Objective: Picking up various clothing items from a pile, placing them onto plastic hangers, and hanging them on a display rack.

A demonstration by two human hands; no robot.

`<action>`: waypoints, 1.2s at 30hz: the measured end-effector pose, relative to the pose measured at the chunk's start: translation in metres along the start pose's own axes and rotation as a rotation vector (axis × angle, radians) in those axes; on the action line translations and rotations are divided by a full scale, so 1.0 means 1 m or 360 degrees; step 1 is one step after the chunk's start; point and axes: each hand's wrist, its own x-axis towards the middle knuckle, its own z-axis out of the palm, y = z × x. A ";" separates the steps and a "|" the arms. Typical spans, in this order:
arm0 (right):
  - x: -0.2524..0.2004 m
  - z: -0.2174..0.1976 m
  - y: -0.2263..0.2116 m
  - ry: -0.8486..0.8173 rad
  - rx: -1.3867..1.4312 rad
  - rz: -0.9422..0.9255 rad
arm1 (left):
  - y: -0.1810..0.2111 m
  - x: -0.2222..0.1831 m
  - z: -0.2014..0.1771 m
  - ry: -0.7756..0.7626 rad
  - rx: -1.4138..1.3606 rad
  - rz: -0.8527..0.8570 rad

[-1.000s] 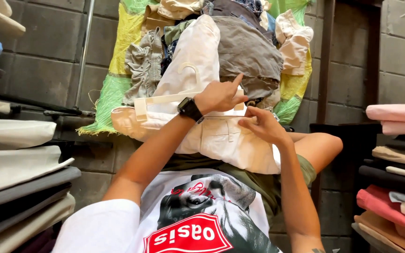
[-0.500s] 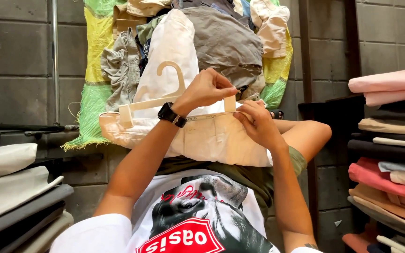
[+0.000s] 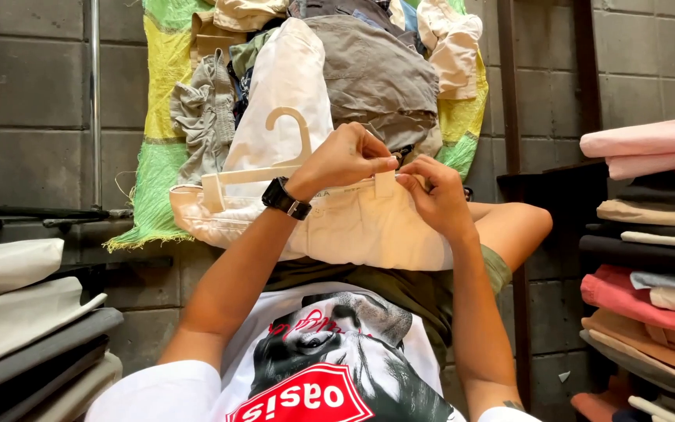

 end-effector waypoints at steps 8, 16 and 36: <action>0.009 0.016 0.003 0.0198 -0.0022 -0.0008 | -0.006 -0.011 0.002 0.0249 0.0390 0.0289; 0.015 0.006 -0.013 -0.0412 0.0286 0.0673 | -0.020 -0.076 -0.023 0.0734 0.0766 0.0924; 0.004 -0.029 -0.001 -0.0291 0.0370 0.0226 | -0.009 -0.233 -0.141 0.0675 0.0415 0.0375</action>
